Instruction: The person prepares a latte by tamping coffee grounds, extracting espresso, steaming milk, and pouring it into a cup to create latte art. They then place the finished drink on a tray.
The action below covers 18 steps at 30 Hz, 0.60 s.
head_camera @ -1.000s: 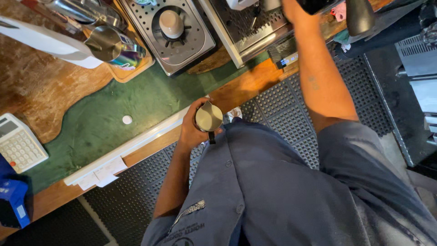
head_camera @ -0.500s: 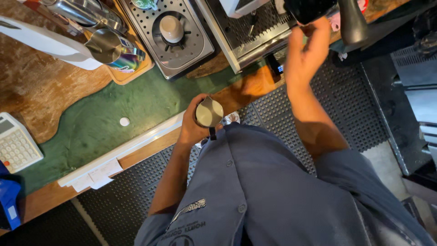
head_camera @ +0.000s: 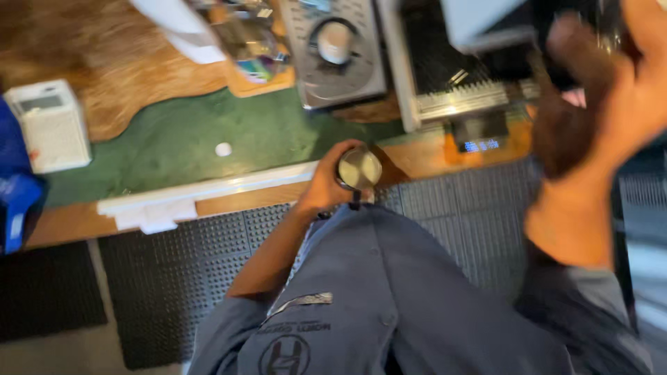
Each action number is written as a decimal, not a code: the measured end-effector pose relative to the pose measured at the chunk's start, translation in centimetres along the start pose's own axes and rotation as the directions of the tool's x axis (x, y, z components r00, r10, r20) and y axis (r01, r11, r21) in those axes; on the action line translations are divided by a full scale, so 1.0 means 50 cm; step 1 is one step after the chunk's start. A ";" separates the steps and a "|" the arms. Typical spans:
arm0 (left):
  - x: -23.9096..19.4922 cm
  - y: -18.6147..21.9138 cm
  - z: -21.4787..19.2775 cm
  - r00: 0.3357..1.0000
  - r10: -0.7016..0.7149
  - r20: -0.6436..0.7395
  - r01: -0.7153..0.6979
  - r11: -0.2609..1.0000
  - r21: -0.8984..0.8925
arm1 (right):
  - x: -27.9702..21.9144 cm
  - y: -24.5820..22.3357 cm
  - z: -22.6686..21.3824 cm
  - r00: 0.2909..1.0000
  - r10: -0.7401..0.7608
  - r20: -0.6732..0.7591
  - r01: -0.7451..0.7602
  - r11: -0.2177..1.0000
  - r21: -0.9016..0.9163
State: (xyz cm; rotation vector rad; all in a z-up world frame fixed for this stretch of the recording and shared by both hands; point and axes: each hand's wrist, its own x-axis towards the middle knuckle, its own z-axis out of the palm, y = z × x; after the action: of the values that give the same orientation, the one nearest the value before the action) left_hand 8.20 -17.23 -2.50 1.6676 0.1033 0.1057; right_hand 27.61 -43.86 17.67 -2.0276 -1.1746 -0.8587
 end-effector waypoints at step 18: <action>-0.008 0.029 0.058 0.987 0.096 -0.132 -0.103 0.993 -0.051 | 0.009 0.120 0.073 0.992 -0.060 -0.111 0.116 0.780 0.615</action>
State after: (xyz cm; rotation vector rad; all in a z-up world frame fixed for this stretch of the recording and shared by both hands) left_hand 8.17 -20.30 -1.33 1.6076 0.1140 0.2904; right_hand 33.94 -43.19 14.69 -1.3866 -1.2990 -0.4931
